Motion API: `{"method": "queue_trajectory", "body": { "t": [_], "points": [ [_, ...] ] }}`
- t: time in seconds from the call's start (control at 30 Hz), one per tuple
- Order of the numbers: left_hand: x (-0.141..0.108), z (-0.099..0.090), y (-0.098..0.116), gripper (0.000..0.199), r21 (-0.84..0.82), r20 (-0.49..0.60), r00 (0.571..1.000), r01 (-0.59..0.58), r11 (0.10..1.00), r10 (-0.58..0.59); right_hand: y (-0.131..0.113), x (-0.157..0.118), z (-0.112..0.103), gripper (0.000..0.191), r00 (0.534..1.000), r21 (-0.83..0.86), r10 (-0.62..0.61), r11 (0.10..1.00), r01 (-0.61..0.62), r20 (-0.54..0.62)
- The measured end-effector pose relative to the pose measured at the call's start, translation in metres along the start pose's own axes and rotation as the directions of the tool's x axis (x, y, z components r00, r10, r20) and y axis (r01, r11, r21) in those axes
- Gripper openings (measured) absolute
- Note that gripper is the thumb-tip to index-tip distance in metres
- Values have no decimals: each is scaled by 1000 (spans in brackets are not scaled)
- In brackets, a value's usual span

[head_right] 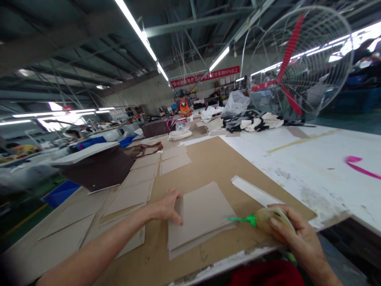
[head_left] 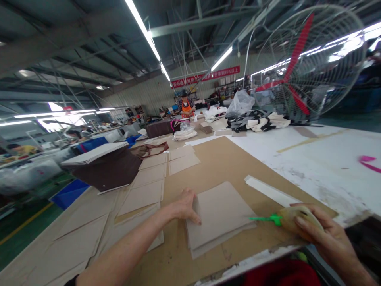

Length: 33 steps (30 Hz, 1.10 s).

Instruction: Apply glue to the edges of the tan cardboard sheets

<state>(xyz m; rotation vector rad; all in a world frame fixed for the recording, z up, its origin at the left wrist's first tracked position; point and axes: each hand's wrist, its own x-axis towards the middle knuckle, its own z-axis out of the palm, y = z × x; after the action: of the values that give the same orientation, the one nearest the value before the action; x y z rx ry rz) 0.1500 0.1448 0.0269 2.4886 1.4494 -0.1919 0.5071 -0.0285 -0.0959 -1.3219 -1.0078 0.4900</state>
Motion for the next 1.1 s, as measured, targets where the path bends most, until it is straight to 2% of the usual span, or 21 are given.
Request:
{"method": "queue_trajectory", "body": {
  "t": [0.1, 0.27, 0.5, 0.8, 0.97, 1.1],
  "points": [
    [1, 1, -3, 91, 1, -10, 1000, -13, 1000, 13, 4, 2, -2, 39, 997, 27, 0, 1000, -3, 80],
    [4, 2, -8, 99, -15, -9, 1000, -8, 1000, 8, -3, 2, -1, 38, 998, -1, -27, 1000, 27, 60],
    [7, 3, -12, 100, -43, 16, 1000, -10, 999, 11, -2, 2, 0, 41, 999, 9, -3, 1000, 3, 37],
    [8, -1, -9, 87, -89, -36, 999, -11, 996, 7, -6, 1, 1, 42, 999, 34, 6, 999, -8, 32],
    [6, -3, -1, 80, -147, -123, 989, 60, 987, -79, -8, 0, 2, 43, 1000, 65, 17, 998, -18, 21],
    [3, -9, 0, 53, -310, -172, 975, 79, 947, -138, -15, -2, 4, 42, 994, 285, 106, 953, -100, -5]
  ]
}}
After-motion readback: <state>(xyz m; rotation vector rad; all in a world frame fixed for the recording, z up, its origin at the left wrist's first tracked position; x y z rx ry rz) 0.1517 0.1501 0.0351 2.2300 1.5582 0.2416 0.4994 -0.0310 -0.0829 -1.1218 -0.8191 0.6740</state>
